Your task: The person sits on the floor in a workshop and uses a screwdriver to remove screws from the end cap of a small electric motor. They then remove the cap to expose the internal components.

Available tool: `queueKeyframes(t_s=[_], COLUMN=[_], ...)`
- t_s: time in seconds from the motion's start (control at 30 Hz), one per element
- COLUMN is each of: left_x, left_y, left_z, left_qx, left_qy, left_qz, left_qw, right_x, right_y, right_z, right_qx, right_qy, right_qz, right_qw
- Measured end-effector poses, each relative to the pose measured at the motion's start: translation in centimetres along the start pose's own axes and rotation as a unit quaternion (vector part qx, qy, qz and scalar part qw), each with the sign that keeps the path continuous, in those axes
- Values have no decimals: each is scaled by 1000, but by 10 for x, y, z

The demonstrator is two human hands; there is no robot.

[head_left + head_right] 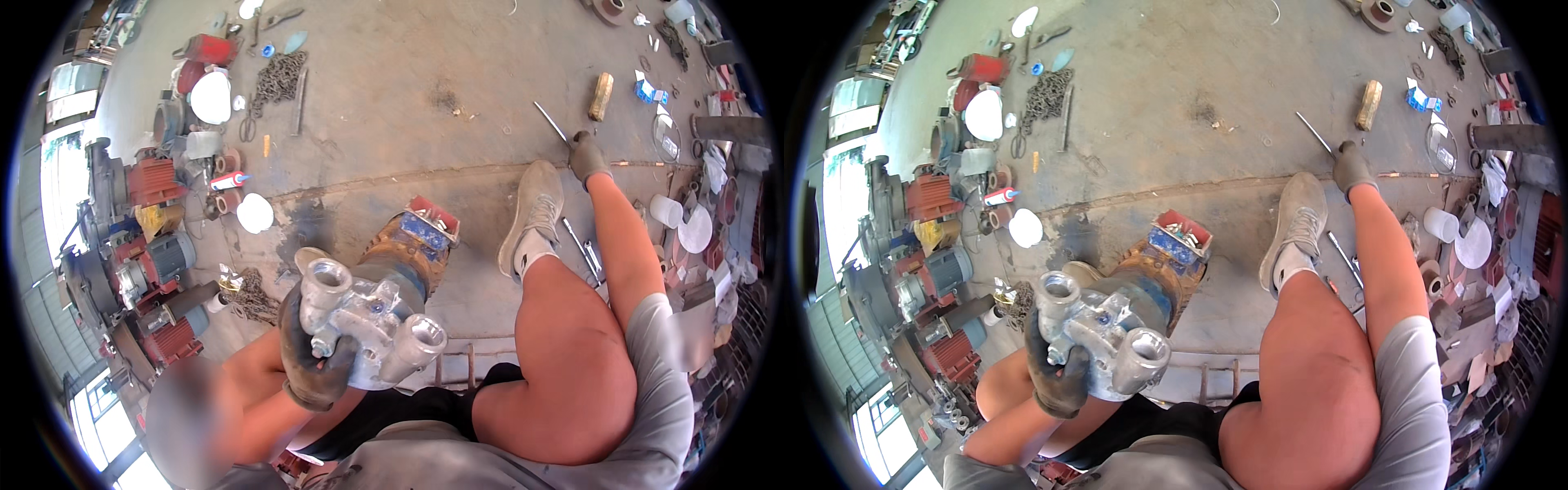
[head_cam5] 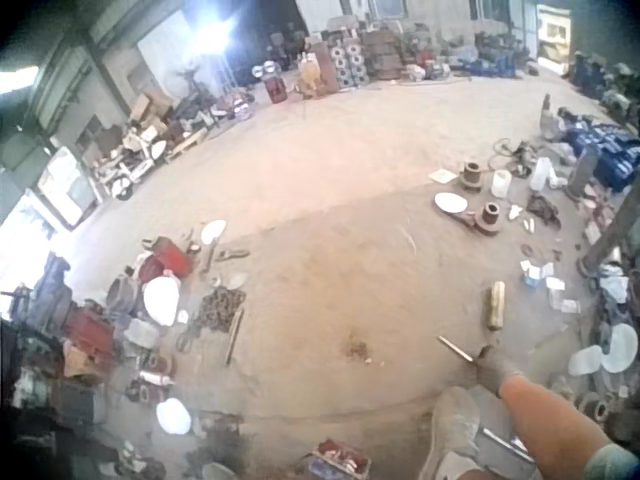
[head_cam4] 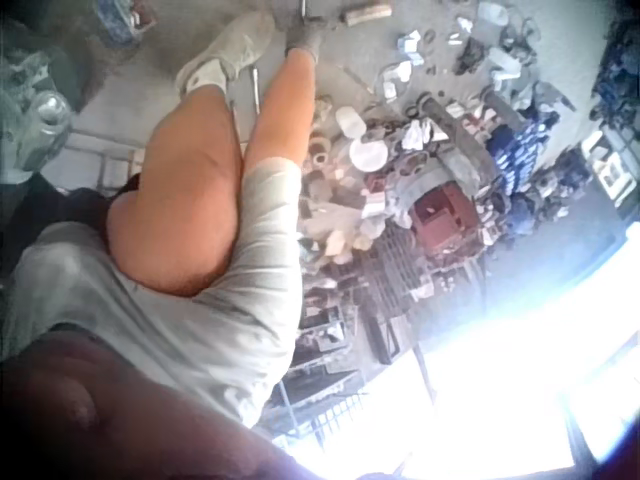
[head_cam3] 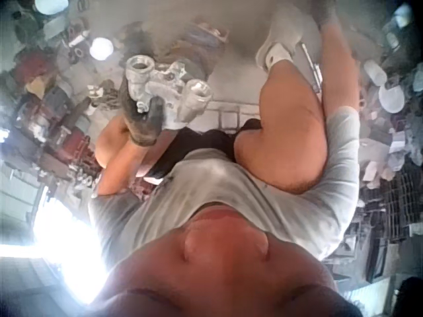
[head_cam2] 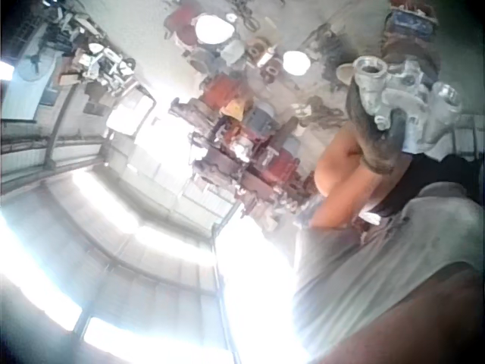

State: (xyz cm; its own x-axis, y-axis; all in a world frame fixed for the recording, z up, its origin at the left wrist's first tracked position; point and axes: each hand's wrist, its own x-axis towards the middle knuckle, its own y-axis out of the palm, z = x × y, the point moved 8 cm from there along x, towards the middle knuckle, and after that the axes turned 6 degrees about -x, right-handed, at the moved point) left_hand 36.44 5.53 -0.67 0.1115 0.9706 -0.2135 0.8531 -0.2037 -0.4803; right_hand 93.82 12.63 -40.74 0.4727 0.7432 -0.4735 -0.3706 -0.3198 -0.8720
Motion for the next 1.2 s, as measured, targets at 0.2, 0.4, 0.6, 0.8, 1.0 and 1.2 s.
queueKeyframes(t_s=[0.2,0.4,0.6,0.8,1.0,1.2], left_x=[9,-23,-18,-63,-194,-251], left_y=[1,-19,-15,-30,-2,67], left_z=[-15,-25,-33,-89,-150,-84], left_qx=[53,138,78,152,44,-70], left_qy=[119,91,28,298,497,260], left_qz=[22,-63,-17,-80,-25,165], left_qw=[991,984,996,939,867,949], right_x=[-58,-197,-290,-447,-614,-668], right_y=[11,53,8,-262,-329,-212], right_z=[-65,-35,-71,-39,64,151], right_qx=[219,819,896,753,668,771], right_qy=[-11,94,18,-138,-282,-189], right_qz=[-102,151,-12,-222,-39,208], right_qw=[970,546,443,605,688,571])
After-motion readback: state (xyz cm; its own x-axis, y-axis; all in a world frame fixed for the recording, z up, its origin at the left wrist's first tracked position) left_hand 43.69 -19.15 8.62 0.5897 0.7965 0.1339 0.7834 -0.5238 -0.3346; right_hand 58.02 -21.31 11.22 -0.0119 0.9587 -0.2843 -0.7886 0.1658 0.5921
